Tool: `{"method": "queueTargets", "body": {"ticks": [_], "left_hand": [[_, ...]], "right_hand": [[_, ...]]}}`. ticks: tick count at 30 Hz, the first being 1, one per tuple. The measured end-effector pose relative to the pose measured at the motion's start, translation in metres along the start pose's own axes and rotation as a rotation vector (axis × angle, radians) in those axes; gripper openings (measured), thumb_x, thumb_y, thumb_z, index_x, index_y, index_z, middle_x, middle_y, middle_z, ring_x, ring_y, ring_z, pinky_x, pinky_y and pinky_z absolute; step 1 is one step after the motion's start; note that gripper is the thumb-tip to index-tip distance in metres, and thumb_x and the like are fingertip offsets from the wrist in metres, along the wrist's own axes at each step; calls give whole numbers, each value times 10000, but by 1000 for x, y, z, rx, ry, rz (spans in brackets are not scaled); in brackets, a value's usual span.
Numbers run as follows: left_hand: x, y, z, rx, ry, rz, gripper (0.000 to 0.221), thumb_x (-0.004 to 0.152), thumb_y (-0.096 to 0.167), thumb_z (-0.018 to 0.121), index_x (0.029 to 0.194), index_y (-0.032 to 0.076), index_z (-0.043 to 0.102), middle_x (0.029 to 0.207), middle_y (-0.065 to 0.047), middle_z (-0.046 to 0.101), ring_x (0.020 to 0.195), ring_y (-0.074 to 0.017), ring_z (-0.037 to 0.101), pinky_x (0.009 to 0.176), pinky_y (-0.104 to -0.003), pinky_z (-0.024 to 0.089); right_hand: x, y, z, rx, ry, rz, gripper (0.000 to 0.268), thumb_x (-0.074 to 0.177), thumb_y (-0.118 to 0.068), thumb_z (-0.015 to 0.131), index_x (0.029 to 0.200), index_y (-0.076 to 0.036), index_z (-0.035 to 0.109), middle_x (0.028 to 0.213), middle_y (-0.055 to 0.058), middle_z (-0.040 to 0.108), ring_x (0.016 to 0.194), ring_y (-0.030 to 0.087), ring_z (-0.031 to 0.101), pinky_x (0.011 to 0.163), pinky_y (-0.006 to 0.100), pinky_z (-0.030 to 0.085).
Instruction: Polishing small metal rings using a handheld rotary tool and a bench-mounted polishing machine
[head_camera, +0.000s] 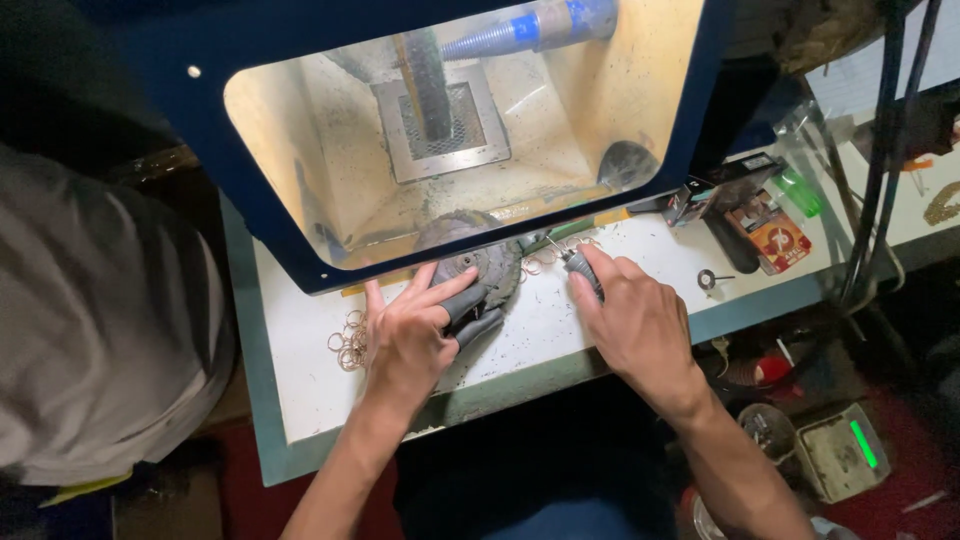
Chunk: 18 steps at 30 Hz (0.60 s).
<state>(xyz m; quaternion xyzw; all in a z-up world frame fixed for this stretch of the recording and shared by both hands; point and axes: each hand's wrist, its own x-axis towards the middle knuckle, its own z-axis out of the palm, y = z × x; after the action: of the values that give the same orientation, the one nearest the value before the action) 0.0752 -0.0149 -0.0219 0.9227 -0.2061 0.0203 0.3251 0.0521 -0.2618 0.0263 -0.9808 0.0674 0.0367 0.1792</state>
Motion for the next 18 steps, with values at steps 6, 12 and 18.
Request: {"method": "queueTargets", "body": {"ticks": [6, 12, 18], "left_hand": [[4, -24, 8, 23, 42, 170, 170, 762, 139, 805, 906, 229, 799, 1213, 155, 744, 1361, -316, 538, 1110, -810, 1], [12, -26, -2, -38, 20, 286, 120, 817, 293, 824, 918, 234, 795, 1209, 135, 749, 1359, -303, 547, 1143, -750, -56], [21, -20, -14, -100, -3, 307, 154, 843, 387, 797, 939, 267, 796, 1197, 144, 751, 1359, -270, 556, 1164, -720, -68]], "right_hand": [[-14, -8, -7, 169, -51, -299, 417, 956, -418, 600, 1261, -152, 703, 876, 194, 743, 824, 469, 730, 691, 560, 601], [-10, -5, 14, 19, -130, -459, 404, 954, -468, 563, 1284, -262, 673, 870, 103, 717, 712, 436, 733, 649, 547, 617], [-1, -8, 21, -69, -201, -467, 430, 961, -484, 516, 1332, -289, 612, 898, 87, 673, 719, 453, 731, 651, 566, 617]]}}
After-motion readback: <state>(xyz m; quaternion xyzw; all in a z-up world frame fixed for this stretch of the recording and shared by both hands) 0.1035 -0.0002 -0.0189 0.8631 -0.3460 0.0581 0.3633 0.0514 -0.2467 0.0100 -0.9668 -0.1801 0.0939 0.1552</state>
